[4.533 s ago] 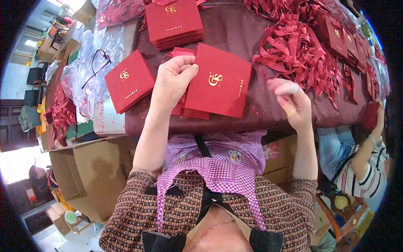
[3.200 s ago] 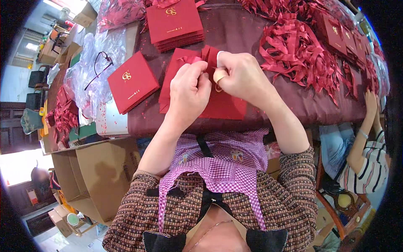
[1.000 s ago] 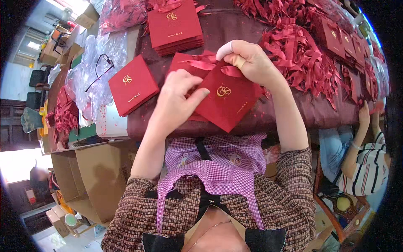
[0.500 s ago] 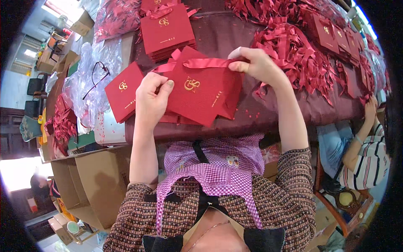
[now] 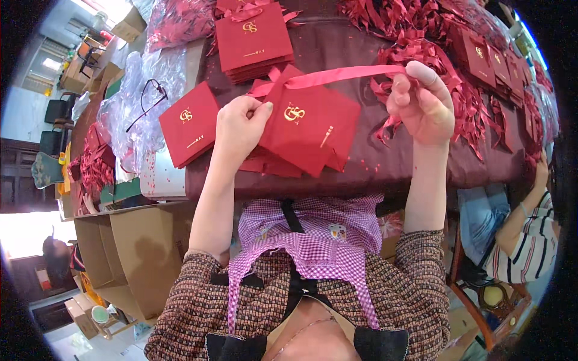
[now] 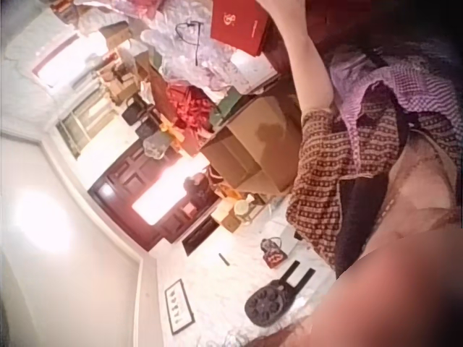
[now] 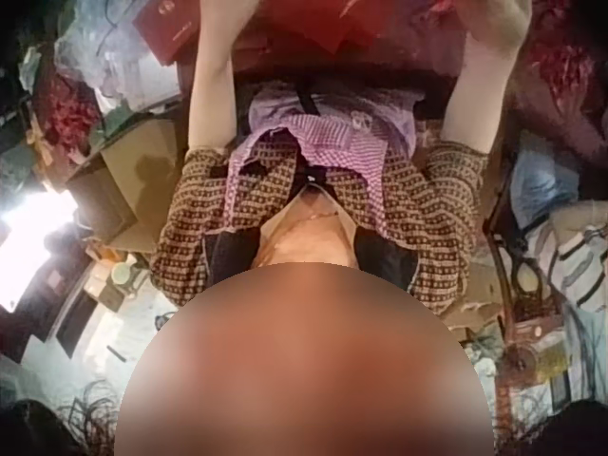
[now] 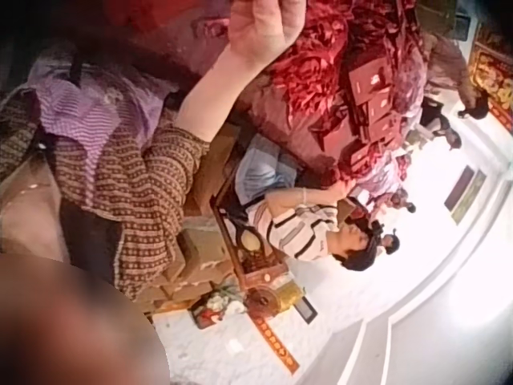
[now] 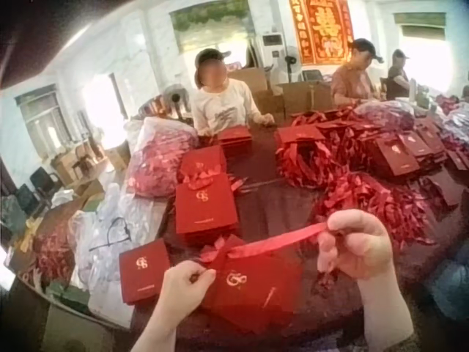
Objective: The person takes red ribbons out of a plastic bag and attaches the ribbon handles onto small red gift bags by hand.
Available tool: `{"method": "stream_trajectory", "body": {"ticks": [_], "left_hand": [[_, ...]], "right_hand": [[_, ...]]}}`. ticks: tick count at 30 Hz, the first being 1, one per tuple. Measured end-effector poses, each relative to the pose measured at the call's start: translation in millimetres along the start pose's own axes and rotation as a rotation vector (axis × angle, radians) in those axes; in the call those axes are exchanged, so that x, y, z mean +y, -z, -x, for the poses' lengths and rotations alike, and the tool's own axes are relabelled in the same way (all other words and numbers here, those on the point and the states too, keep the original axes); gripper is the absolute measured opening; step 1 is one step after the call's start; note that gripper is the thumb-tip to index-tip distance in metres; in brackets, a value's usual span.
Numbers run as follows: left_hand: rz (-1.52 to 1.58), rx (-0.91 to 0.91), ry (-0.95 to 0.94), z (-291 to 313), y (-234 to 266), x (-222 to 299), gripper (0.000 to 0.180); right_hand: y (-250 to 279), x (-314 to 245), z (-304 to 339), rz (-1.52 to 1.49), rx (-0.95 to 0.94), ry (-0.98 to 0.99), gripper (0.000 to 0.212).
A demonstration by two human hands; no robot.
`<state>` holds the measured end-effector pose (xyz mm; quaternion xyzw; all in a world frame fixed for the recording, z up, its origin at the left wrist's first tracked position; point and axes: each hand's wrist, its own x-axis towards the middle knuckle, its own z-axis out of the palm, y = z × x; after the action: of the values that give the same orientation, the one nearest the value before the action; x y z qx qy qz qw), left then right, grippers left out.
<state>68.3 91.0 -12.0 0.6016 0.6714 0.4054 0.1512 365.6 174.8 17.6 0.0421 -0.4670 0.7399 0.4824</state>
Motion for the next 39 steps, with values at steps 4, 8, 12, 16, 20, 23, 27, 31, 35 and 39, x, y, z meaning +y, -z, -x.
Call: {"method": "stream_trajectory", "body": {"ticks": [4, 8, 12, 16, 20, 23, 27, 31, 35, 39], "left_hand": [[0.129, -0.11, 0.103, -6, 2, 0, 0.02], [0.311, -0.175, 0.148, -8, -5, -3, 0.022], [0.476, -0.258, 0.238, -9, -7, -3, 0.021], [0.631, -0.393, 0.317, -8, 0, 0, 0.021], [0.767, -0.51, 0.268, -1, 9, 5, 0.033], [0.688, -0.552, 0.229, 5, 11, 7, 0.044], [0.612, -0.607, 0.093, 13, 9, 8, 0.05], [0.512, -0.525, 0.065, 18, 5, 8, 0.049], [0.561, -0.522, 0.129, 19, 2, 7, 0.045], [0.629, -0.446, 0.194, 22, -1, 8, 0.031]], "right_hand": [[-9, -4, -2, 0.372, 0.011, 0.142, 0.026], [-23, -1, 1, 0.718, 0.079, 0.285, 0.026], [-40, 25, 7, 0.639, 0.022, 0.095, 0.016], [-50, 79, 13, 0.987, 0.103, -0.124, 0.009], [-40, 103, 18, 1.156, 0.108, -0.113, 0.008], [-32, 105, 21, 1.12, 0.138, -0.177, 0.008], [-28, 106, 24, 1.04, 0.168, -0.219, 0.009], [-28, 105, 26, 1.077, 0.146, -0.277, 0.013], [-30, 102, 26, 1.206, 0.073, -0.195, 0.012], [-38, 104, 25, 1.307, 0.04, -0.048, 0.009]]}}
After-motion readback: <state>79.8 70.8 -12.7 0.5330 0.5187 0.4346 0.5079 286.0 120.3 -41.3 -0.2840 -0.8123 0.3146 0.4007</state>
